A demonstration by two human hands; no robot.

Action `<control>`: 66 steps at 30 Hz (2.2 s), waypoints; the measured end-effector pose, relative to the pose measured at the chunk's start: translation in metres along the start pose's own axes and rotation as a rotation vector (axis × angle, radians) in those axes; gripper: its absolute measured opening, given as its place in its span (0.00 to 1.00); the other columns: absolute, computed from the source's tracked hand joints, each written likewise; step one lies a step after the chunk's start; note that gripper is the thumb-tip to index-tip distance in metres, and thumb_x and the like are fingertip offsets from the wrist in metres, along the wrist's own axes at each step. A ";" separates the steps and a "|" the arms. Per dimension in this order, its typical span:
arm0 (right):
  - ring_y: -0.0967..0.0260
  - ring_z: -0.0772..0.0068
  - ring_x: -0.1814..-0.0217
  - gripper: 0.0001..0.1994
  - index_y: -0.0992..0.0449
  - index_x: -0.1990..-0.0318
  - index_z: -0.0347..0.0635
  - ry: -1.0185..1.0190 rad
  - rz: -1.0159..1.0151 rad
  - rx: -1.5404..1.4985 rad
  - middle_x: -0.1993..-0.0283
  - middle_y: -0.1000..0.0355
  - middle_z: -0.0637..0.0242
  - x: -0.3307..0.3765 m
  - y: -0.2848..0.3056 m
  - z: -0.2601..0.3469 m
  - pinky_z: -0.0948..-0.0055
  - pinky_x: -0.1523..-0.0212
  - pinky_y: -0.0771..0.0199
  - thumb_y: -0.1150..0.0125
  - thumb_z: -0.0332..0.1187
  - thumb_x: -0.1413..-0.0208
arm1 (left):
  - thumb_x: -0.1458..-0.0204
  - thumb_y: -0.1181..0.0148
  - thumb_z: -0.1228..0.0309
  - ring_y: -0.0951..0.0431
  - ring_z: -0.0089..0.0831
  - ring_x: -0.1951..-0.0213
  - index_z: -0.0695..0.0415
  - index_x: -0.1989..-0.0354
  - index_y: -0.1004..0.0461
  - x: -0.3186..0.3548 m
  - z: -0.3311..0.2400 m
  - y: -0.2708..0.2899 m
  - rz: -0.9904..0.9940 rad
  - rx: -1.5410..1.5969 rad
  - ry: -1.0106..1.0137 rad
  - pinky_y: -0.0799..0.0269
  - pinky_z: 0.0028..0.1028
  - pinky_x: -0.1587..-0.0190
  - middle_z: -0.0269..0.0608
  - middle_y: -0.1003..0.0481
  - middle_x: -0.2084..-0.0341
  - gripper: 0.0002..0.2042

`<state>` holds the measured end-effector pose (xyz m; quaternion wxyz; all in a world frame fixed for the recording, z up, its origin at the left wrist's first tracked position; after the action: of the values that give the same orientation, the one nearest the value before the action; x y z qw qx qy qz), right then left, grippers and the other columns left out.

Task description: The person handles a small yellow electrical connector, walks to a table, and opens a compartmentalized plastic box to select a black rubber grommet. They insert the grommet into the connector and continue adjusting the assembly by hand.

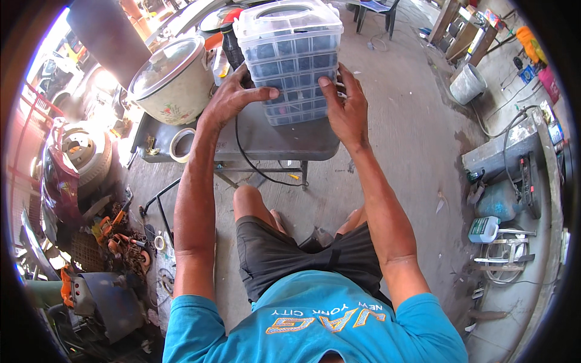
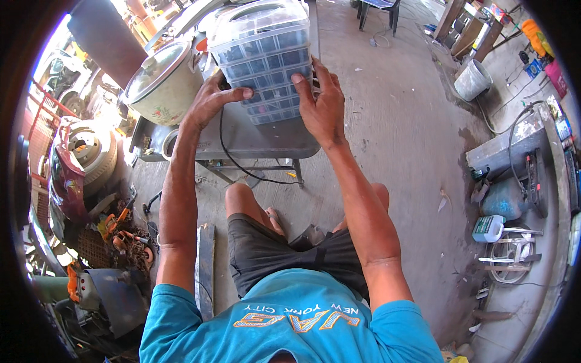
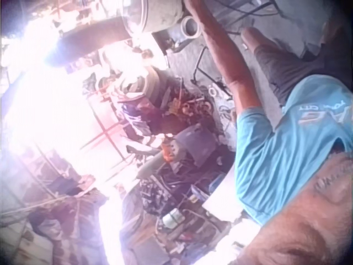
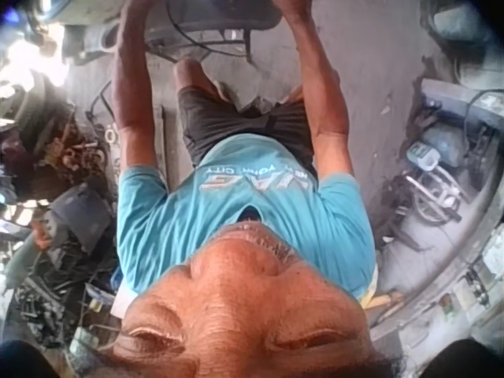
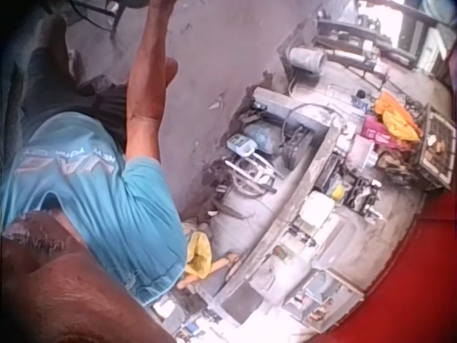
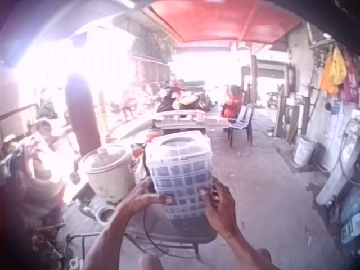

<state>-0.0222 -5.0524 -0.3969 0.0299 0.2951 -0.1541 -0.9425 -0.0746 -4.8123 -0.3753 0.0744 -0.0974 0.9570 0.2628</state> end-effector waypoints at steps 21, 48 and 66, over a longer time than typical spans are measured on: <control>0.21 0.62 0.47 0.30 0.30 0.32 0.40 0.056 -0.008 -0.026 0.44 0.27 0.51 -0.006 0.001 -0.005 0.66 0.52 0.16 0.38 0.51 0.33 | 0.68 0.23 0.46 0.24 0.48 0.41 0.65 0.37 0.28 -0.002 0.001 0.003 -0.011 -0.077 0.016 0.34 0.41 0.35 0.58 0.22 0.46 0.48; 0.18 0.63 0.50 0.26 0.25 0.34 0.46 0.069 -0.023 -0.050 0.51 0.23 0.55 -0.017 -0.001 -0.017 0.68 0.53 0.18 0.35 0.47 0.35 | 0.59 0.19 0.65 0.41 0.47 0.26 0.56 0.21 0.55 -0.004 0.041 0.000 0.141 -0.130 0.017 0.49 0.38 0.24 0.55 0.40 0.28 0.59; 0.26 0.66 0.37 0.30 0.28 0.32 0.37 -0.088 0.172 -0.474 0.37 0.25 0.54 -0.047 -0.022 -0.060 0.72 0.37 0.29 0.32 0.46 0.36 | 0.53 0.22 0.63 0.29 0.41 0.35 0.34 0.21 0.49 -0.013 0.065 0.012 0.003 -0.251 -0.006 0.41 0.38 0.29 0.48 0.27 0.37 0.51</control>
<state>0.0511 -5.0405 -0.4243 0.1716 0.2244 0.0455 -0.9582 -0.0585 -4.7666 -0.4221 0.0639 -0.1039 0.9165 0.3810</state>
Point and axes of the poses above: each hand's wrist, its own x-axis away from the middle knuckle, its own y-axis out of the back of the hand, z = x × y, the point moved 9 cm from there along -x, towards the middle knuckle
